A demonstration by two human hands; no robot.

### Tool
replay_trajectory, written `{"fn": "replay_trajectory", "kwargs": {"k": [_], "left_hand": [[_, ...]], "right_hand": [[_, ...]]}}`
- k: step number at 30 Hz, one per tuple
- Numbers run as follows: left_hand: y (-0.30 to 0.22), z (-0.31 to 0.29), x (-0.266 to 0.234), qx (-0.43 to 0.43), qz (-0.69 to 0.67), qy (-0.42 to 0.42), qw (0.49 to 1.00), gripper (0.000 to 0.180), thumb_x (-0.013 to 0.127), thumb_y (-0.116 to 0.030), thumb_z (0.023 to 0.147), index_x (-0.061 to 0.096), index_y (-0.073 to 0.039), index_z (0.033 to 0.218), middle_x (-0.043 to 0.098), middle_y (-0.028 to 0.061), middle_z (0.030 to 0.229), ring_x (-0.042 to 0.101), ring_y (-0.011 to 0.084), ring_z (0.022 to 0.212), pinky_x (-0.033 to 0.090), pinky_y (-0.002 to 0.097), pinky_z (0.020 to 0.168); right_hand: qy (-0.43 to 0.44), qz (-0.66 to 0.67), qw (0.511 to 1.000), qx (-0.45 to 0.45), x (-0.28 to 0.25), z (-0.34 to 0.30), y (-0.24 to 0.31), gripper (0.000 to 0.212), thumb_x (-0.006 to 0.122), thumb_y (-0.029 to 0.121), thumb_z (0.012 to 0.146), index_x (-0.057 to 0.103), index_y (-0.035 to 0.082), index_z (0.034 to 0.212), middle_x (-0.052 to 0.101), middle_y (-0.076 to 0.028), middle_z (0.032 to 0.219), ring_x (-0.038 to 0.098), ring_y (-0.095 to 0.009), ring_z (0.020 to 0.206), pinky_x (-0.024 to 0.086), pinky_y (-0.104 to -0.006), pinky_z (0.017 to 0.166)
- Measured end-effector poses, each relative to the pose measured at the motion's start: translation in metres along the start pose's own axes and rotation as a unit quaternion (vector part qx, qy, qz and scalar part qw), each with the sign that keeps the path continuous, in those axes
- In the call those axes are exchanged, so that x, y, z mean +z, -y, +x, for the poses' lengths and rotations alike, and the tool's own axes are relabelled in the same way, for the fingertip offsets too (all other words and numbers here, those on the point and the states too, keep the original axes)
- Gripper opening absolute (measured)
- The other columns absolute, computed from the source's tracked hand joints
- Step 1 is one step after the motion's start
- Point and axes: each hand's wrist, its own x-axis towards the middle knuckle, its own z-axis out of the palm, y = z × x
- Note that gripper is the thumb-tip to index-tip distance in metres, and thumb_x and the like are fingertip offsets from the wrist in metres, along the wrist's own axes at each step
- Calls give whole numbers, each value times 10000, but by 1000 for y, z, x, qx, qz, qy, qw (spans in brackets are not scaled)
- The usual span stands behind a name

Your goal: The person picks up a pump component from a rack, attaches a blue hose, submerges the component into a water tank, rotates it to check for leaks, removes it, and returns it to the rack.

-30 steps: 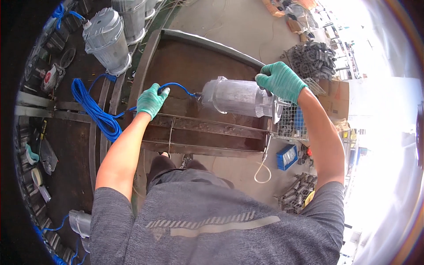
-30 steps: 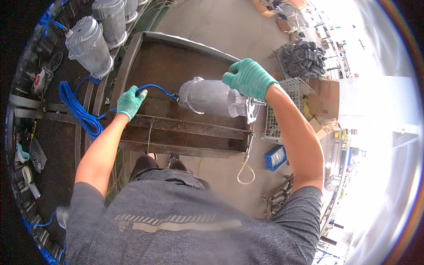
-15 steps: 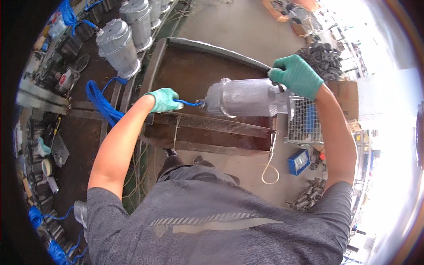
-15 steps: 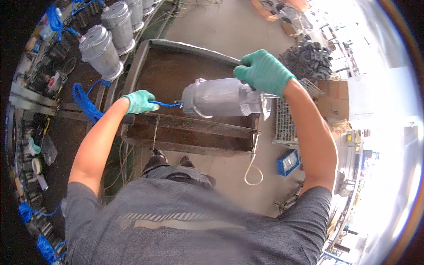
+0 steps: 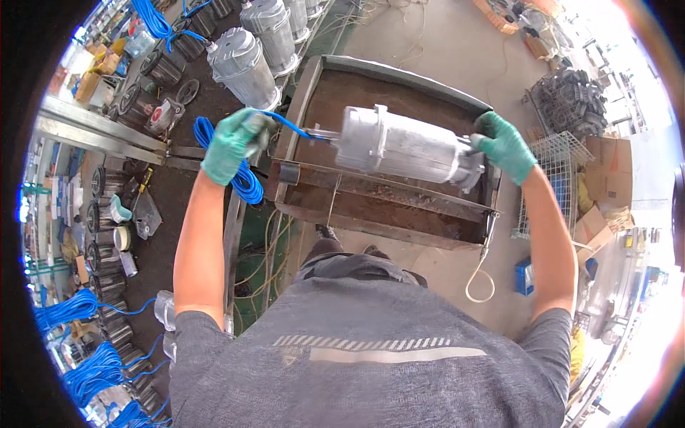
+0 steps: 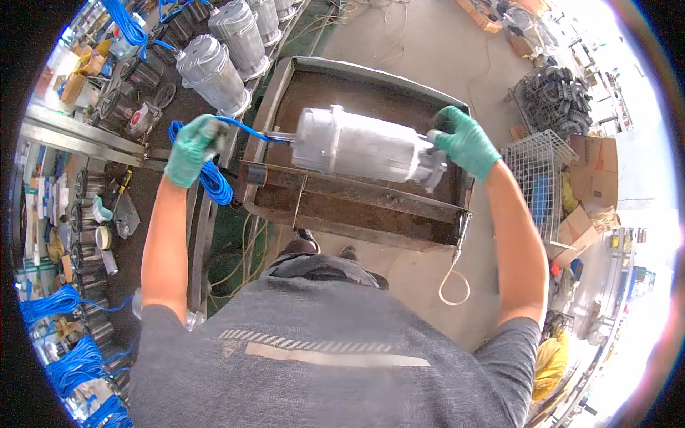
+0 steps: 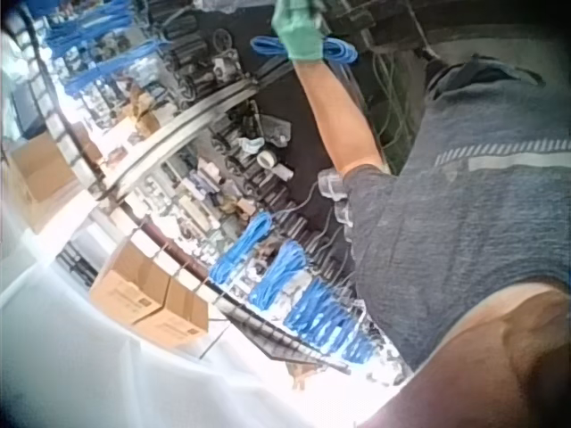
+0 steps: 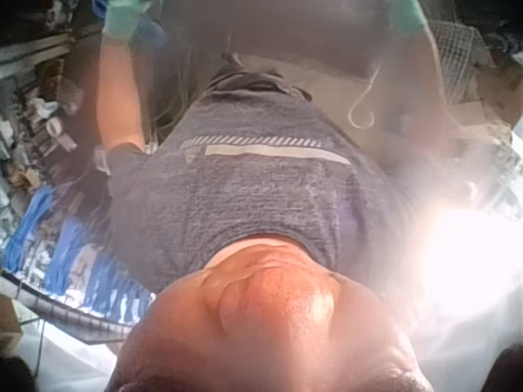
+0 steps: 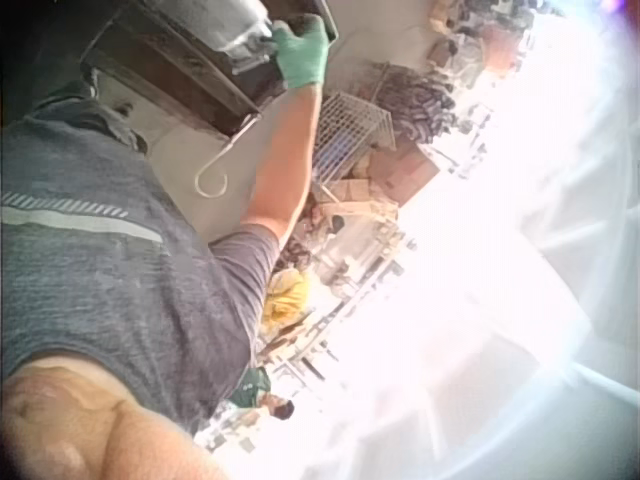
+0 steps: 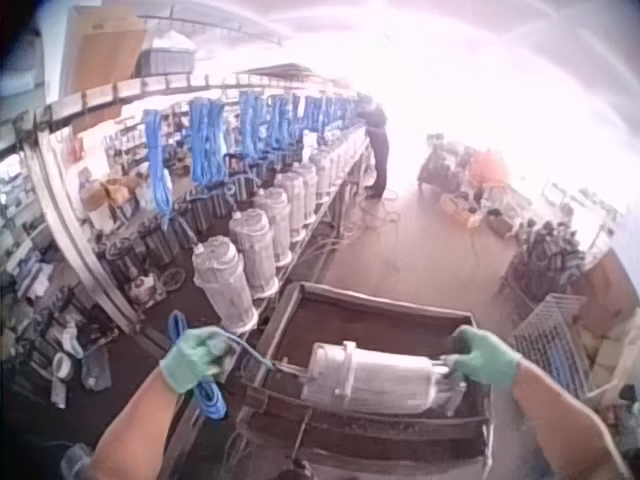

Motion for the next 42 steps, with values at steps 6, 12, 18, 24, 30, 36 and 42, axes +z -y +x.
{"fn": "replay_trajectory", "kwargs": {"k": [6,12,18,24,30,36,42], "left_hand": [[-10,-7,-44,17,-132,-121,984,338,584,-353,1065,726,-46,1062,689,31,829,445,32,565,321,194,515],[-5,-7,-54,22,-158,-135,978,337,575,-338,1071,744,-47,1088,691,35,833,462,40,598,333,191,546],[-4,-14,-59,1,-130,-139,982,345,582,-360,1064,746,-56,1060,677,31,785,448,43,570,317,206,525],[2,-44,-51,-84,-102,-156,979,368,619,-385,1041,734,-39,988,664,20,719,485,41,540,341,186,506],[9,-83,-27,-161,-87,-146,972,354,609,-365,1049,735,-39,986,692,36,723,490,44,529,347,199,499],[32,-115,12,-185,-125,-159,962,330,579,-325,1070,725,-33,1022,692,36,736,479,38,516,357,202,486],[83,-153,37,-227,-149,-155,950,326,592,-309,1067,715,-8,1067,728,54,787,520,34,534,378,188,485]], "right_hand": [[-45,170,982,66,90,38,-76,186,751,139,941,691,39,1086,714,-19,935,651,-80,770,471,-236,564],[-75,165,982,58,112,55,-81,131,751,139,947,698,46,1021,709,-15,874,587,-83,650,461,-244,539],[-49,137,986,77,96,39,-39,149,729,120,959,681,3,1038,714,-43,903,668,-118,721,526,-272,630],[-41,17,999,15,87,-6,-30,158,720,107,953,672,-26,1023,708,-52,873,624,-102,793,533,-272,759],[-42,79,994,59,109,-51,-44,91,702,54,946,666,-15,994,694,-33,845,605,-85,777,543,-291,712],[-47,32,996,65,127,-73,-57,95,706,57,942,668,-13,993,686,-31,817,569,-89,743,519,-277,689],[-64,-16,996,59,143,-79,-88,146,714,113,947,652,7,1025,700,-117,812,570,-123,723,527,-318,700]]}}
